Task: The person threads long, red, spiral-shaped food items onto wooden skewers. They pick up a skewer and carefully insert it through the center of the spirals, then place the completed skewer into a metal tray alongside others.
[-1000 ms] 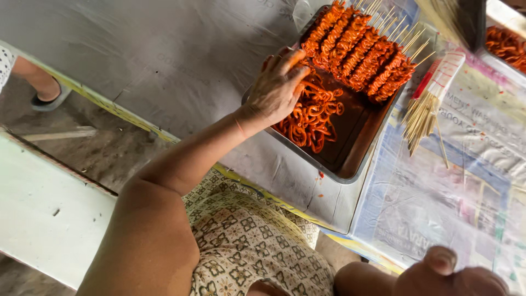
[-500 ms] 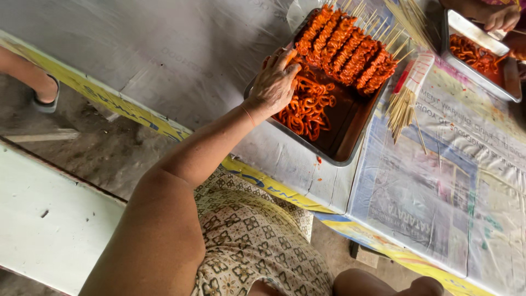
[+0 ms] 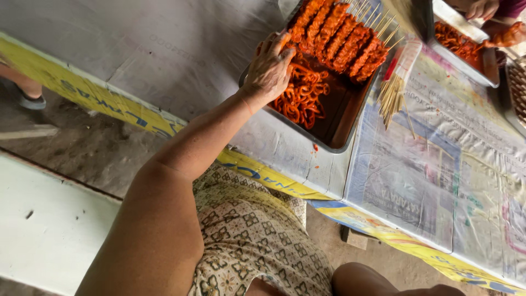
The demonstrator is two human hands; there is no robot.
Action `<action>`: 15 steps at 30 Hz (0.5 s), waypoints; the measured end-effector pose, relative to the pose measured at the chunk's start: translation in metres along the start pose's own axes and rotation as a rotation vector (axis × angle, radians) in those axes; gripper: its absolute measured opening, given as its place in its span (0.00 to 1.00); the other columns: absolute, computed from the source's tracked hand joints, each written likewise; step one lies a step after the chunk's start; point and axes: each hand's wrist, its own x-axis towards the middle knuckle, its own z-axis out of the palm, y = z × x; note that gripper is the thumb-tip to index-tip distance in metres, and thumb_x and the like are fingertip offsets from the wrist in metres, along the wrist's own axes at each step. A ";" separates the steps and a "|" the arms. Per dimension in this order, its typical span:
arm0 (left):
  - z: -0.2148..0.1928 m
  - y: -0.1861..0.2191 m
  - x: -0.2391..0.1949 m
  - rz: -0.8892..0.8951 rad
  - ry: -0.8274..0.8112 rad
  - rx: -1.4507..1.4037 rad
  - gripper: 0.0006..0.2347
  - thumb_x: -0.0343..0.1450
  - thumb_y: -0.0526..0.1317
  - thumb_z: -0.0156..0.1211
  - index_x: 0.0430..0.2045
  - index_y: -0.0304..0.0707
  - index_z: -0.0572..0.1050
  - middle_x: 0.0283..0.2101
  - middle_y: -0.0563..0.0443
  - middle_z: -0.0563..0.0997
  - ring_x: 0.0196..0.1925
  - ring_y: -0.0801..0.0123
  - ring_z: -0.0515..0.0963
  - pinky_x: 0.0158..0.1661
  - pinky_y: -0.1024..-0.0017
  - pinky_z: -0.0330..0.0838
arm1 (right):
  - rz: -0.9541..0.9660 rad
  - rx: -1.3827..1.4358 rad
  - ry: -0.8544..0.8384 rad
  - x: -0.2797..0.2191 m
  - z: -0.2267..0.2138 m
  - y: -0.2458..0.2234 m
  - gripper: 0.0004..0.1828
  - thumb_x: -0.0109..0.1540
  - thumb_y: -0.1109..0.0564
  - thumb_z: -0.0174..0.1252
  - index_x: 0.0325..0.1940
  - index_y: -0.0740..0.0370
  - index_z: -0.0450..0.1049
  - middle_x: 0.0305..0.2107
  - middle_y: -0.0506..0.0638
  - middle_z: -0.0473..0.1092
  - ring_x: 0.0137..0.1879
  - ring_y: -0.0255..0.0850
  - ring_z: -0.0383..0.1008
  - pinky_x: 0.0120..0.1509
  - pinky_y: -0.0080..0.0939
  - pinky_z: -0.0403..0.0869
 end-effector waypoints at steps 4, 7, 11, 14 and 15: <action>0.009 -0.003 -0.006 0.023 0.082 -0.073 0.15 0.76 0.37 0.59 0.57 0.30 0.75 0.69 0.32 0.62 0.72 0.43 0.61 0.72 0.52 0.55 | 0.039 -0.043 0.046 -0.012 -0.004 -0.011 0.16 0.71 0.53 0.54 0.62 0.62 0.71 0.37 0.54 0.72 0.36 0.41 0.71 0.38 0.41 0.70; 0.010 -0.002 -0.005 -0.018 0.051 -0.077 0.17 0.72 0.39 0.61 0.54 0.29 0.75 0.66 0.29 0.63 0.70 0.41 0.61 0.68 0.49 0.55 | 0.012 -0.062 0.051 -0.007 -0.009 -0.006 0.16 0.72 0.53 0.54 0.61 0.62 0.71 0.36 0.53 0.72 0.36 0.41 0.71 0.38 0.41 0.70; 0.015 -0.007 -0.004 0.015 0.088 -0.077 0.16 0.73 0.39 0.62 0.54 0.29 0.75 0.66 0.30 0.64 0.70 0.43 0.62 0.70 0.51 0.57 | 0.016 -0.109 0.046 0.005 -0.018 -0.009 0.15 0.73 0.53 0.54 0.61 0.62 0.71 0.35 0.53 0.72 0.35 0.40 0.70 0.37 0.40 0.69; 0.020 -0.007 -0.003 0.036 0.110 -0.073 0.16 0.72 0.39 0.63 0.51 0.29 0.76 0.63 0.29 0.65 0.68 0.42 0.63 0.66 0.51 0.59 | -0.001 -0.147 0.058 0.019 -0.030 -0.011 0.15 0.73 0.53 0.54 0.60 0.62 0.71 0.35 0.52 0.71 0.34 0.40 0.69 0.36 0.39 0.68; 0.023 -0.009 -0.004 0.036 0.112 -0.077 0.15 0.71 0.39 0.63 0.50 0.29 0.76 0.62 0.30 0.66 0.68 0.43 0.64 0.65 0.51 0.60 | -0.004 -0.153 0.061 0.022 -0.034 -0.012 0.14 0.73 0.53 0.54 0.60 0.62 0.72 0.35 0.52 0.71 0.34 0.39 0.69 0.36 0.39 0.68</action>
